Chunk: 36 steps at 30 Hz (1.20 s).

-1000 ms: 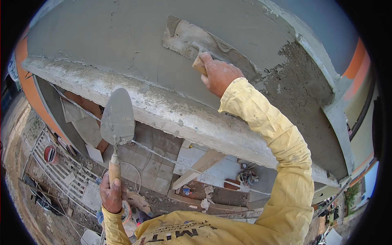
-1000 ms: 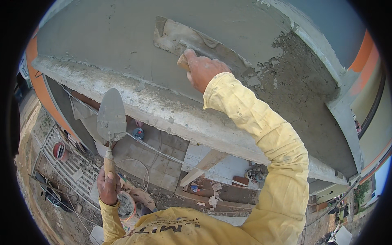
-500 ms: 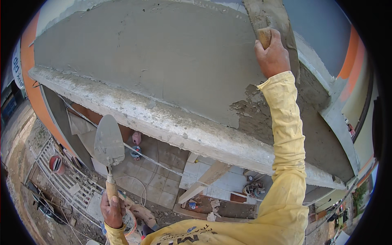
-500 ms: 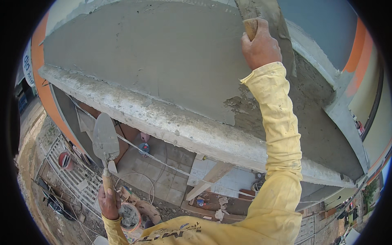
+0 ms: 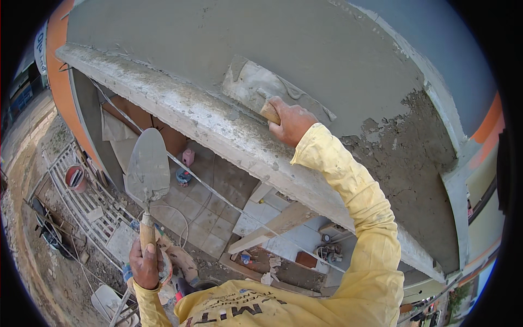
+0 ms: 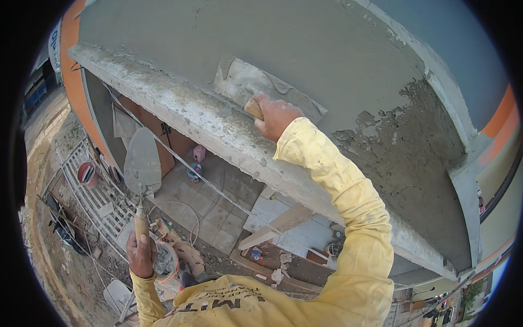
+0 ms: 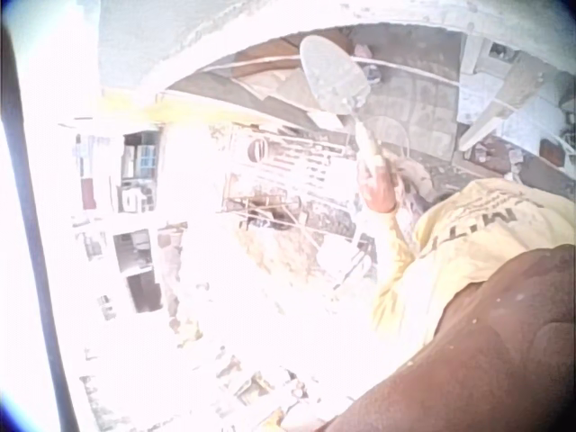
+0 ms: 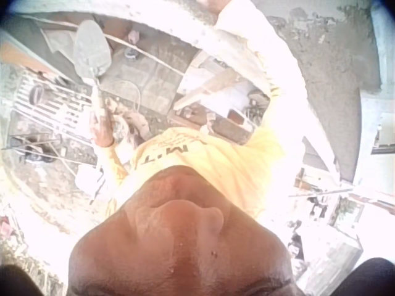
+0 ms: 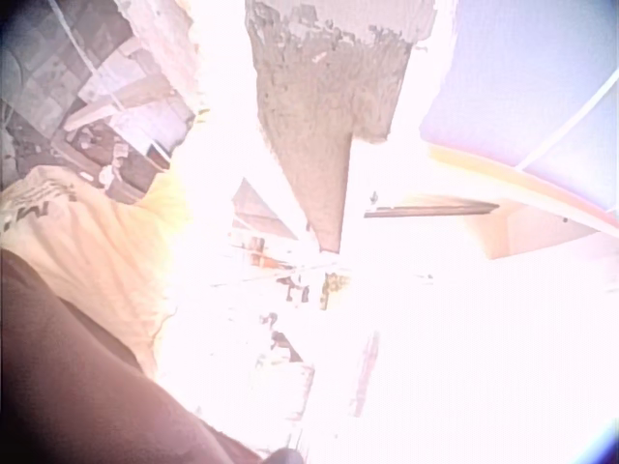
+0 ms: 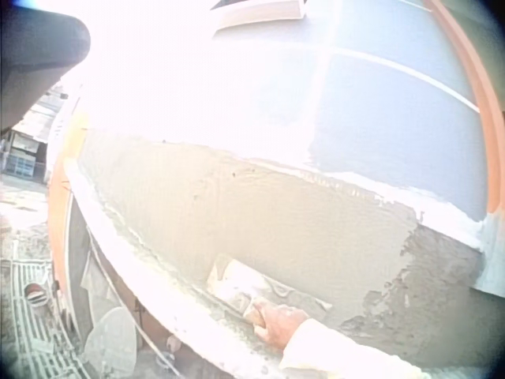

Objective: The person scoops plaster from a bucket onto a plastering trowel using a hand trowel, applies the plaster to the exterior wall, and smooths the wall surface with the trowel.

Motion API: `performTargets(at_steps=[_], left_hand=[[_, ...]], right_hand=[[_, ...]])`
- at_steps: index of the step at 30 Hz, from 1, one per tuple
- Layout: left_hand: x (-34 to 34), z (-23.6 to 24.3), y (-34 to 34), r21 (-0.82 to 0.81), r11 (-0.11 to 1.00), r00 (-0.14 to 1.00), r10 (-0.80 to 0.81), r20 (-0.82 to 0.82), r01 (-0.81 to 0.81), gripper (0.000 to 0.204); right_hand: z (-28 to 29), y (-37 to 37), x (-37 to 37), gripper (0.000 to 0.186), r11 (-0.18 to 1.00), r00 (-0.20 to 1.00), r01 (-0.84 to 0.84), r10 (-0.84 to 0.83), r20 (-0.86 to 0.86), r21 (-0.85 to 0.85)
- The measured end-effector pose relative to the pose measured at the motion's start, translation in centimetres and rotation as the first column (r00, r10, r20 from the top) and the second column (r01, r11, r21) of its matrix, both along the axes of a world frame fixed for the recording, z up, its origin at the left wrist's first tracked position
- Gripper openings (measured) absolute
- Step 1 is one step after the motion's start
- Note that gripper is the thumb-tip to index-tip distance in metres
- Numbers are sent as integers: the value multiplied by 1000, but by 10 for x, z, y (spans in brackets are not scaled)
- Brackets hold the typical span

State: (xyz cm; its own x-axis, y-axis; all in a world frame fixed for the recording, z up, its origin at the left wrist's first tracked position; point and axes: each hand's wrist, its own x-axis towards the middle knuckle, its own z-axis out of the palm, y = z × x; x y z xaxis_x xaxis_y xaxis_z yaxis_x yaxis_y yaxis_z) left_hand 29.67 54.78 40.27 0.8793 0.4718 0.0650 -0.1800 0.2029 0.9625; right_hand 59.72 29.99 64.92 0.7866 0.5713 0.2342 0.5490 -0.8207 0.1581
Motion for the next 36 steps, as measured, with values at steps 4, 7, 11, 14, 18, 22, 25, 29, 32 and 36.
performTargets(at_steps=[4, 7, 11, 14, 18, 22, 25, 29, 32, 36], left_hand=[[-2, -7, 3, 4, 1000, 1000, 3, -13, -2, 41], [0, -6, 3, 2, 1000, 1000, -8, -8, 8, 41], [1, -6, 5, -14, 1000, 1000, 3, -13, -3, 42], [-6, -1, 4, 23, 999, 999, 35, -5, -35, 40], [-17, -9, 6, -10, 997, 997, 70, -27, -71, 40], [-15, -13, 6, -17, 997, 995, 78, -55, -79, 41], [-14, -6, 4, -30, 997, 998, 66, -24, -67, 40], [-11, 2, 1, 9, 1000, 1000, 22, 1, -22, 41], [-7, 5, 0, -13, 1000, 1000, -6, -19, 5, 42], [-2, 5, -3, -26, 1000, 999, 2, -48, -3, 42]], right_hand=[[-18, 1, 10, 48, 993, 996, 36, -45, -73, -113], [-21, 2, 15, 47, 986, 986, 128, -138, -97, -103], [-6, 20, 16, 45, 990, 992, 121, -123, -13, -69], [23, 23, 26, 45, 992, 988, 125, -128, 87, 33], [63, 17, 12, 47, 965, 936, 60, -144, 322, 256], [46, 16, 0, 47, 977, 978, -47, 3, 211, 208], [12, 31, -10, 46, 995, 996, 79, -77, 37, -56], [-23, 29, 9, 45, 989, 996, 69, -77, -54, -133], [-30, 38, 18, 42, 989, 994, 73, -84, -77, -131], [-16, 71, 21, 38, 993, 997, 71, -74, -24, -99]])
